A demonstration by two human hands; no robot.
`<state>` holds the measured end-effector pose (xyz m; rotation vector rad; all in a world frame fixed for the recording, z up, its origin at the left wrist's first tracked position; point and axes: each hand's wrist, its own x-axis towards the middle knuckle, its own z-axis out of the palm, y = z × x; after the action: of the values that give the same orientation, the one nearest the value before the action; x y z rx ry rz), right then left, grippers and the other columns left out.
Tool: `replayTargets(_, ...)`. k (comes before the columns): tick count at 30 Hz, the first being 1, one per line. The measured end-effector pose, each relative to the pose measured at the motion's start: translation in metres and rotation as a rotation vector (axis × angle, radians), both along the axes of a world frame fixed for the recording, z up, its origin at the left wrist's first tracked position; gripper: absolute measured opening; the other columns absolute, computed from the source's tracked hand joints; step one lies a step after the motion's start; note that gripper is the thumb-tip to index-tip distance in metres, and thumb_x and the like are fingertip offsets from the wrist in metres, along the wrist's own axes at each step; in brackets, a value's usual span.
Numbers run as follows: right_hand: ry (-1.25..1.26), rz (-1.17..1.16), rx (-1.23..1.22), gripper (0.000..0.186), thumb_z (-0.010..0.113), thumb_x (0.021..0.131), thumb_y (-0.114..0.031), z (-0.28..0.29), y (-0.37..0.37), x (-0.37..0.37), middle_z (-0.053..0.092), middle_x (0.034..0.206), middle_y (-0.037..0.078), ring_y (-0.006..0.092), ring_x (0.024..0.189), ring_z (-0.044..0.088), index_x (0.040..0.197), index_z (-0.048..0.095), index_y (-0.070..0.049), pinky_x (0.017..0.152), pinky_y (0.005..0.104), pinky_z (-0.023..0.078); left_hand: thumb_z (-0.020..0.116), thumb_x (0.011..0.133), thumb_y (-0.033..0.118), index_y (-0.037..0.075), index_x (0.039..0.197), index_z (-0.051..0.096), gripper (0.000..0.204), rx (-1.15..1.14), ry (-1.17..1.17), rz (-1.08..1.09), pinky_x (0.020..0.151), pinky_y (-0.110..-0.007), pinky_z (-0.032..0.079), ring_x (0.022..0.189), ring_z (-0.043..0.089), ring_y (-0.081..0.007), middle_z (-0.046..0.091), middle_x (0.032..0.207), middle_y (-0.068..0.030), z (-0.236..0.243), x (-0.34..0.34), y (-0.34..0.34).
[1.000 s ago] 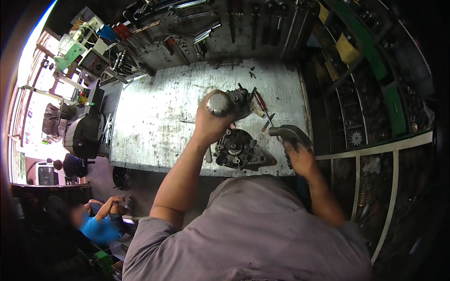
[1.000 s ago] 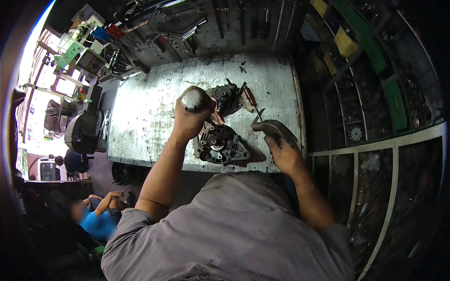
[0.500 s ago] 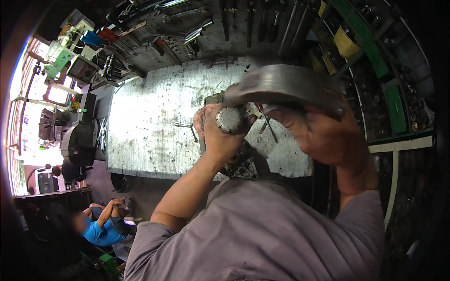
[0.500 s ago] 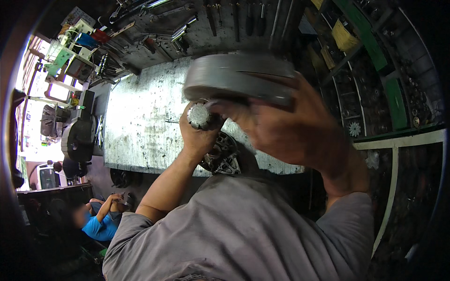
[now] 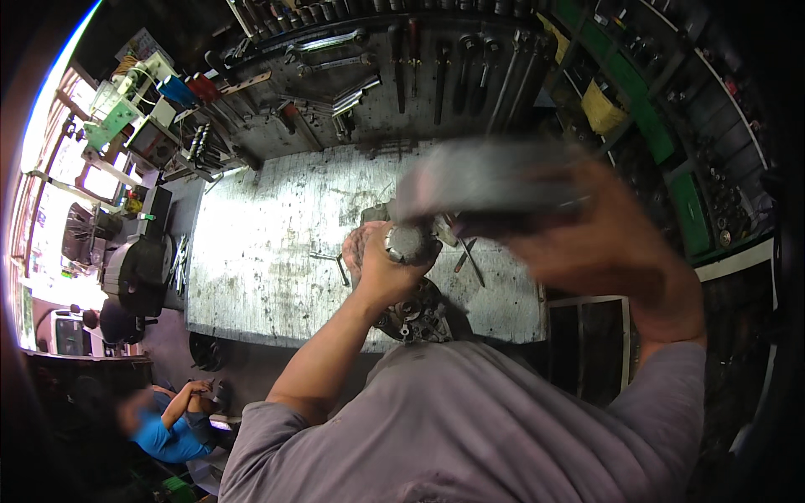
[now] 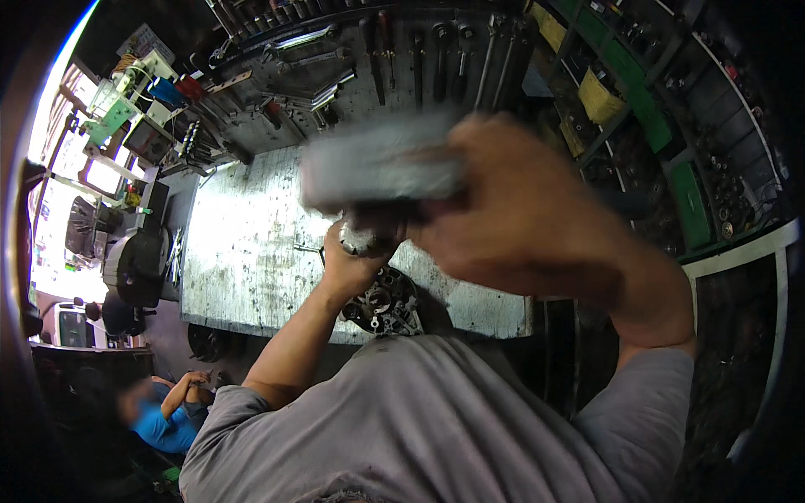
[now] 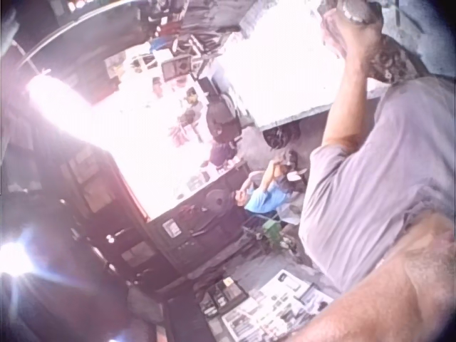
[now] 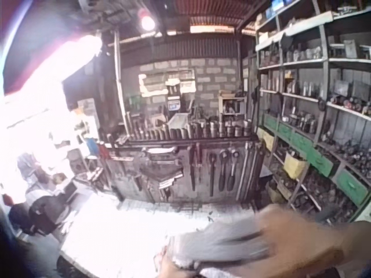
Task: The person uses a screwdriver to loosen and remove a bolt from a mechanical part on a workbench, then uses a hammer to tap the part repeatedly. The person continues to adjust and tap the part throughout the clip.
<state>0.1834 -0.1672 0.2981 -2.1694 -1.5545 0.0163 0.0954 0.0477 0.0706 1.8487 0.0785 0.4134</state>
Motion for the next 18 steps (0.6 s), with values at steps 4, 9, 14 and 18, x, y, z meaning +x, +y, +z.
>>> replayTargets(4, -0.695, 0.047, -0.033, 0.026, 0.067, 0.106, -0.021, 0.004, 0.003, 0.005, 0.079, 0.123, 0.01, 0.0218, 0.111, 0.078, 0.126, 0.078, -0.009, 0.089, 0.0368, 0.063, 0.091, 0.085, 0.016, 0.002, 0.109, 0.075, 0.032, 0.026, -0.035, 0.036, 0.083, -0.035, 0.058, 0.087, 0.074, -0.0192, 0.079, 0.094, -0.0085, 0.001, 0.001, -0.002)
replayTargets(9, -0.303, 0.164, -0.159, 0.025, 0.068, 0.102, -0.025, -0.047, 0.03, 0.015, 0.081, 0.104, 0.01, 0.0296, 0.102, 0.08, 0.112, 0.079, -0.005, 0.088, 0.0464, 0.067, 0.091, 0.082, 0.011, 0.002, 0.12, 0.074, 0.042, -0.108, -0.065, -0.285, 0.091, -0.035, 0.058, 0.101, 0.072, -0.0174, 0.078, 0.11, -0.007, 0.01, -0.003, 0.016)
replayTargets(14, -0.243, 0.163, -0.181, 0.026, 0.065, 0.107, -0.029, -0.054, 0.029, 0.015, 0.082, 0.101, 0.01, 0.0304, 0.098, 0.081, 0.108, 0.079, -0.008, 0.085, 0.0452, 0.067, 0.092, 0.079, 0.011, 0.003, 0.116, 0.075, 0.042, -0.179, 0.081, -0.385, 0.089, -0.035, 0.057, 0.096, 0.069, -0.017, 0.077, 0.105, -0.0051, 0.013, 0.0, 0.028)
replayTargets(18, -0.024, -0.045, -0.146, 0.025, 0.066, 0.106, -0.027, -0.031, 0.014, 0.011, 0.082, 0.101, 0.011, 0.0301, 0.097, 0.08, 0.121, 0.08, -0.011, 0.086, 0.0442, 0.067, 0.094, 0.078, 0.014, 0.005, 0.106, 0.074, 0.036, -0.192, 0.111, -0.389, 0.085, -0.035, 0.056, 0.089, 0.066, -0.0158, 0.074, 0.095, -0.004, 0.007, 0.003, 0.031)
